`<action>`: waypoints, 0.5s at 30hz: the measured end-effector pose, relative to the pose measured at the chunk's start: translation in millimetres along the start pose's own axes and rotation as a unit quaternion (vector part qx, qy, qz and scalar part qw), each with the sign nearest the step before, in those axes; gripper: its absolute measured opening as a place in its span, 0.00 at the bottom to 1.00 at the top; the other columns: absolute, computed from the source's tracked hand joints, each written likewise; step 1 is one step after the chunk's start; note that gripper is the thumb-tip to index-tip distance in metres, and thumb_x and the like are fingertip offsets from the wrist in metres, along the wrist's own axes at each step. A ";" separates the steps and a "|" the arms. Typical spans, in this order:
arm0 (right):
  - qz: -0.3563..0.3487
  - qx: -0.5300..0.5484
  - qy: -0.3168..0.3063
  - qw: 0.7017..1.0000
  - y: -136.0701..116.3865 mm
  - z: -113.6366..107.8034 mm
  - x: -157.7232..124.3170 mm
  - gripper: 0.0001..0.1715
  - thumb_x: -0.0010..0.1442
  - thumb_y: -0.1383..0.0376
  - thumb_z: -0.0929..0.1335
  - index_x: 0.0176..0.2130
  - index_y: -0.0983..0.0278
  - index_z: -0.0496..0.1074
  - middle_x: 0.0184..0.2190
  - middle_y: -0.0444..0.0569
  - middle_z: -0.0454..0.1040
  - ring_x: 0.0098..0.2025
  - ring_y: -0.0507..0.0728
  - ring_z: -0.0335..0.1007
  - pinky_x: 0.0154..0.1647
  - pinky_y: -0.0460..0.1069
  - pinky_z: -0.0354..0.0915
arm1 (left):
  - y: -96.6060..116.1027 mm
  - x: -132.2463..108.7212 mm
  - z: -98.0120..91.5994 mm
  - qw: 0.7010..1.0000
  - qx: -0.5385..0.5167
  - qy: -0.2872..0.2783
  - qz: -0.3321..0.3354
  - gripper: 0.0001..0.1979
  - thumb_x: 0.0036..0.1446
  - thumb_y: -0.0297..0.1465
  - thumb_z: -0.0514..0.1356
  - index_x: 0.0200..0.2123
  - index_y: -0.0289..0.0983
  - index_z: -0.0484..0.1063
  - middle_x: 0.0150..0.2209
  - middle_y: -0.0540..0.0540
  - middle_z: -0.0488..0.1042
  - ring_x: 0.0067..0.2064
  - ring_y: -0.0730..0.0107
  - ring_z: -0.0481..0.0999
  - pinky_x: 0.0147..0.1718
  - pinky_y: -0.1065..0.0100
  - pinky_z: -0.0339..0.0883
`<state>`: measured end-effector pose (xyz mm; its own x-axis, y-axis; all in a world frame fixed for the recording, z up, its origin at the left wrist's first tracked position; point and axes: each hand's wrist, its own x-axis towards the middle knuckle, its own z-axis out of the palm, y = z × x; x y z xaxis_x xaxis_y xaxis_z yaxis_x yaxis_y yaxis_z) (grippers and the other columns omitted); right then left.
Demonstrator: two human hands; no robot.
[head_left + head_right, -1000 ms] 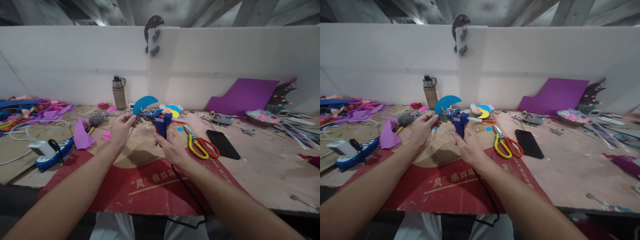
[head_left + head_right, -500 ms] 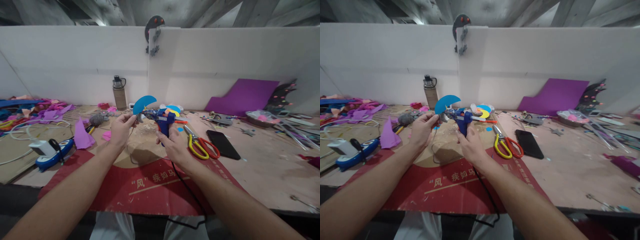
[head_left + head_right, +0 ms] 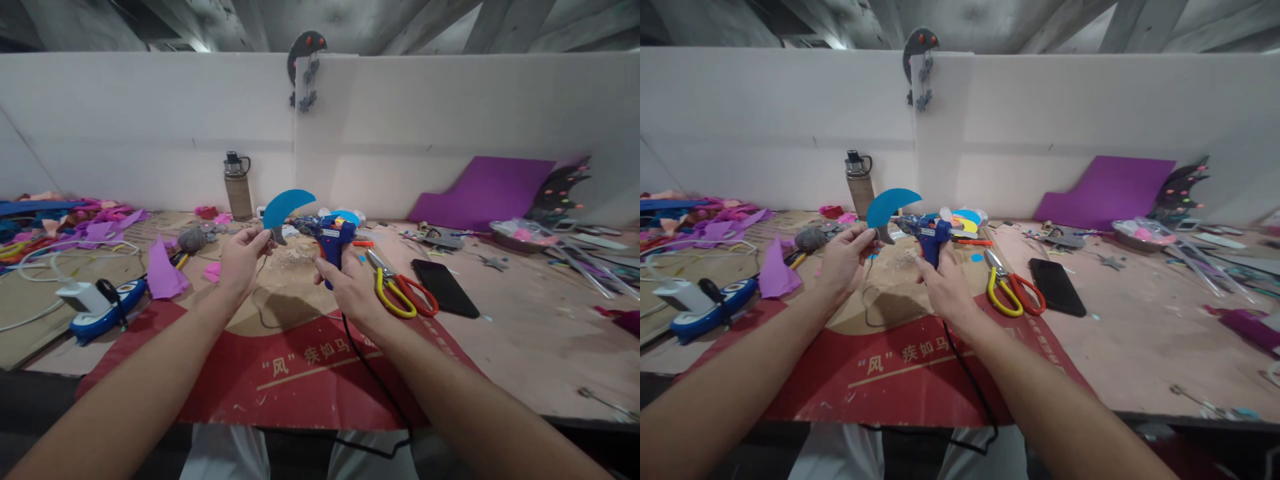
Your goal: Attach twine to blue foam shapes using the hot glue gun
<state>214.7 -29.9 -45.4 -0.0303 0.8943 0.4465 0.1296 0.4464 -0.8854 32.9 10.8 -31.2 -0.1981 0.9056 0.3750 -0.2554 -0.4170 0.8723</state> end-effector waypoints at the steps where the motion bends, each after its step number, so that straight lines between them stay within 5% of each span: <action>1: 0.011 0.024 0.003 1.000 1.0 -0.7 1.5 0.11 0.56 0.60 0.66 0.40 0.61 0.62 0.27 0.40 0.68 0.25 0.51 0.66 0.30 0.49 0.64 | 0.5 0.1 0.0 1.000 -0.007 0.002 -0.009 0.11 0.42 0.34 0.69 0.27 0.34 0.73 0.24 0.50 0.72 0.26 0.76 0.71 0.27 0.73 0.62; 7: 0.134 0.113 -0.011 0.984 13.6 -13.9 23.8 0.07 0.52 0.64 0.66 0.34 0.61 0.63 0.33 0.46 0.75 0.25 0.50 0.67 0.32 0.52 0.71 | -2.7 2.2 -2.5 1.000 0.017 0.010 0.000 0.10 0.44 0.34 0.68 0.27 0.35 0.73 0.23 0.50 0.73 0.24 0.77 0.69 0.24 0.74 0.58; 9: 0.175 0.012 -0.043 0.983 21.1 -19.6 33.3 0.01 0.53 0.66 0.64 0.30 0.61 0.63 0.31 0.49 0.76 0.27 0.52 0.70 0.32 0.51 0.72 | -5.5 3.1 -4.2 0.998 0.056 0.012 0.028 0.09 0.45 0.34 0.67 0.29 0.35 0.74 0.23 0.50 0.74 0.25 0.76 0.69 0.25 0.73 0.59; 12: 0.195 -0.152 -0.103 0.963 34.0 -27.4 44.1 0.05 0.51 0.69 0.64 0.23 0.63 0.65 0.24 0.53 0.76 0.25 0.56 0.72 0.27 0.51 0.70 | -7.9 4.0 -7.0 0.989 0.123 0.022 0.080 0.09 0.47 0.34 0.66 0.31 0.36 0.76 0.28 0.49 0.76 0.30 0.74 0.72 0.33 0.71 0.64; 15: 0.167 -0.268 -0.096 0.944 42.0 -35.7 48.3 0.09 0.51 0.67 0.66 0.21 0.64 0.66 0.20 0.53 0.74 0.23 0.57 0.70 0.26 0.52 0.67 | -6.0 3.6 -9.4 0.974 0.186 0.039 0.120 0.08 0.49 0.35 0.65 0.31 0.37 0.77 0.31 0.48 0.78 0.32 0.72 0.73 0.37 0.68 0.65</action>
<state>254.0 31.0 -56.4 -0.0712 0.9946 0.0761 0.6455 0.1041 -0.7566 24.8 15.8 -38.0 -0.2841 0.7705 0.5706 0.1660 -0.5466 0.8208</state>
